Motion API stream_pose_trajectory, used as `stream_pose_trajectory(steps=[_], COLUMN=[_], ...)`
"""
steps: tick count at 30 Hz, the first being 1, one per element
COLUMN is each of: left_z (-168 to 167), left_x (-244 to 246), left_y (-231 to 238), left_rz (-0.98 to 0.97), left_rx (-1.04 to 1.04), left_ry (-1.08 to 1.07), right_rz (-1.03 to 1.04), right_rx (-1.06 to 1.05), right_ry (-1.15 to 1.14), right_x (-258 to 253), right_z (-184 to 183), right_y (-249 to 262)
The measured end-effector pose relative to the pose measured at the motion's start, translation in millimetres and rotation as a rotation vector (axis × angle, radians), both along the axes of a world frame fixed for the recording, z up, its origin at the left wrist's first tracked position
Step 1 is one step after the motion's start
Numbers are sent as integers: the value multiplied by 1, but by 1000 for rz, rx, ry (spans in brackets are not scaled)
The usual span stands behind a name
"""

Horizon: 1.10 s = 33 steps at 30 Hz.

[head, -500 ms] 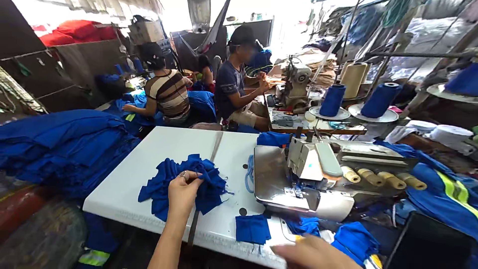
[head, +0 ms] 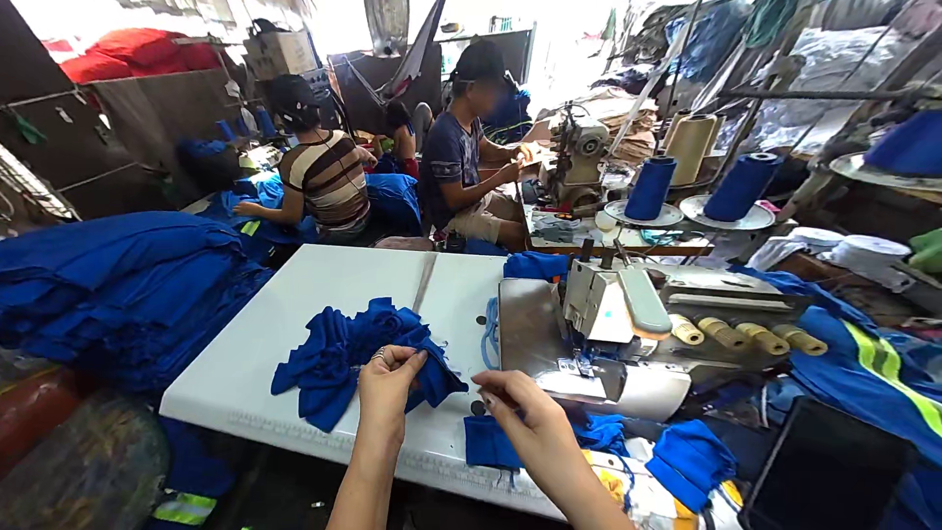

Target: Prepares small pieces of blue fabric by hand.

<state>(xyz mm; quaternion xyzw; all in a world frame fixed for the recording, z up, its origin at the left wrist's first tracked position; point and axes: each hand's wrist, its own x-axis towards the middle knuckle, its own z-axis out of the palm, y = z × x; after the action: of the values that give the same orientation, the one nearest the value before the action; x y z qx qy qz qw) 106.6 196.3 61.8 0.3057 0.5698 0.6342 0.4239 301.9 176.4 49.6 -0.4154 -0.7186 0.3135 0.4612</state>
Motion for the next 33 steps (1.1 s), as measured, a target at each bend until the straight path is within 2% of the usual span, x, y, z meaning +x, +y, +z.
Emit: stream_pose_trajectory(steps=[3,7,10,12,17,19,23,25,29,33], left_z=[-1,-6,-14,-17,-21,-20,-26,-27,-10,-5], left_x=[5,11,16,16,30,38,36,34,38,39], left_y=[-8,-27,-40,-45,-57,-62,-63,-64,-68,-71], left_rz=[-31,-68,-28,5,-59,-48,-3,-25,-72,-198], left_rx=[21,72,164,208,323,359,242,201,271,313], left_ry=[124,547,830,936,957,926,875,774,170,-376], right_rz=[33,109,47,-27,-12,-39,-82,-82,-143,-156], right_rx=[-146,-227,-21,150,249,279,313,289,120,-77], right_ry=[-111,-364,-349,-316,-306,-268,-162,-118,17,239], right_x=[-17,-42,-50,-49,-41,-40,-38,-38,-38,-38], right_z=[16,29,3,-17,-23,-23,-19,-16,-20,-17], right_y=[11,15,11,9,8,8,4,1,4,7])
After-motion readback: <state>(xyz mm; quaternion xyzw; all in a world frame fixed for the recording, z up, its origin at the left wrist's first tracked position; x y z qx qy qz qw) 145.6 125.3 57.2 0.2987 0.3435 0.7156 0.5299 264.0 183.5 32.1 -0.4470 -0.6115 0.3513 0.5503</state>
